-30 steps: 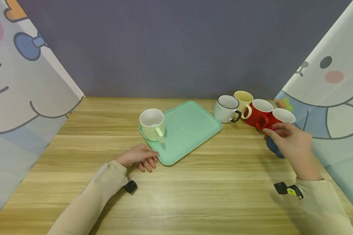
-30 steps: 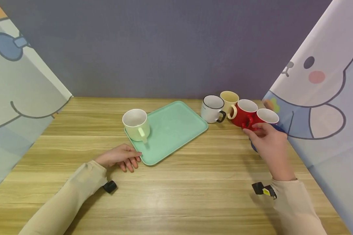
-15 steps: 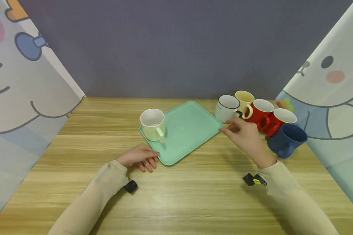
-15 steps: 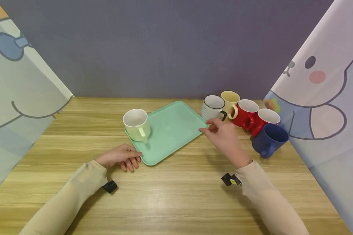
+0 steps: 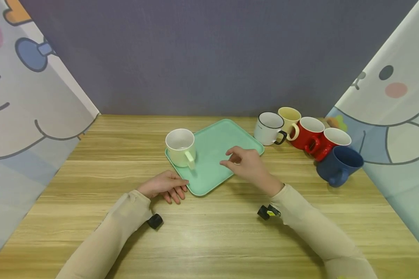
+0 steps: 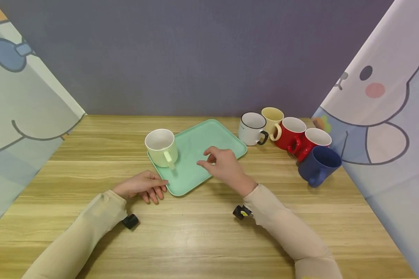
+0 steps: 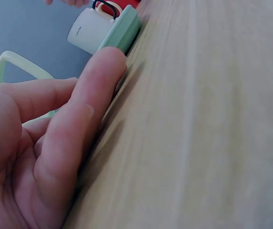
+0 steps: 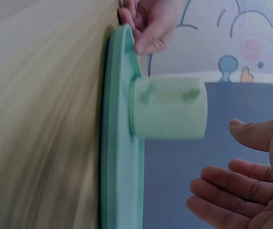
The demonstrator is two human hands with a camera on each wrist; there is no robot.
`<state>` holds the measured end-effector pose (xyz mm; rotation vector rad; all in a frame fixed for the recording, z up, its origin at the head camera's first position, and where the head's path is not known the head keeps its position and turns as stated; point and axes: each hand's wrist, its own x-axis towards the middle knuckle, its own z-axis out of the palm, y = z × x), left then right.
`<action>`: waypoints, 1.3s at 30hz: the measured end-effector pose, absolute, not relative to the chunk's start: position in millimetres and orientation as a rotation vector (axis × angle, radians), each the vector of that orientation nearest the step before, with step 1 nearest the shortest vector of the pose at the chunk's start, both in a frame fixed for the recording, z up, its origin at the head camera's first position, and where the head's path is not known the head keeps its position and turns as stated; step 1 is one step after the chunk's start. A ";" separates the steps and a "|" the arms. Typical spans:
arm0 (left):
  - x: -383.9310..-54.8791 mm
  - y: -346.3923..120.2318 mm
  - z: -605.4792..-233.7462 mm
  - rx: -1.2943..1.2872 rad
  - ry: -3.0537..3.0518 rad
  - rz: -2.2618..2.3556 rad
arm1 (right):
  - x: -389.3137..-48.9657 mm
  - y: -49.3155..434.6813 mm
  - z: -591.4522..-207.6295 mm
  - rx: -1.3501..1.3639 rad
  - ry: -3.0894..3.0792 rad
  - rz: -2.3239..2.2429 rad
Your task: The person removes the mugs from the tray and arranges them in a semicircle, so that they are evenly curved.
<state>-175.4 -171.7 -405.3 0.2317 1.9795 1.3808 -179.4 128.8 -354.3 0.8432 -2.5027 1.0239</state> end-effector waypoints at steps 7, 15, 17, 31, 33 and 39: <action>-176.0 -172.5 -406.1 0.224 1.973 1.381 | -182.1 100.4 -359.5 0.913 -2.535 1.131; -176.5 -173.1 -406.1 0.235 1.971 1.381 | -187.9 72.2 -367.2 0.952 -2.621 1.186; -176.4 -173.1 -405.6 0.235 1.967 1.383 | -190.1 66.2 -369.6 0.968 -2.623 1.205; -177.9 -172.8 -405.3 0.242 1.948 1.387 | -199.5 40.2 -376.8 0.909 -2.621 1.403; -178.1 -173.0 -405.8 0.241 1.948 1.386 | -200.7 37.9 -378.4 0.881 -2.611 1.459; -178.6 -173.3 -406.5 0.234 1.947 1.385 | -206.0 32.9 -382.2 0.761 -2.610 1.722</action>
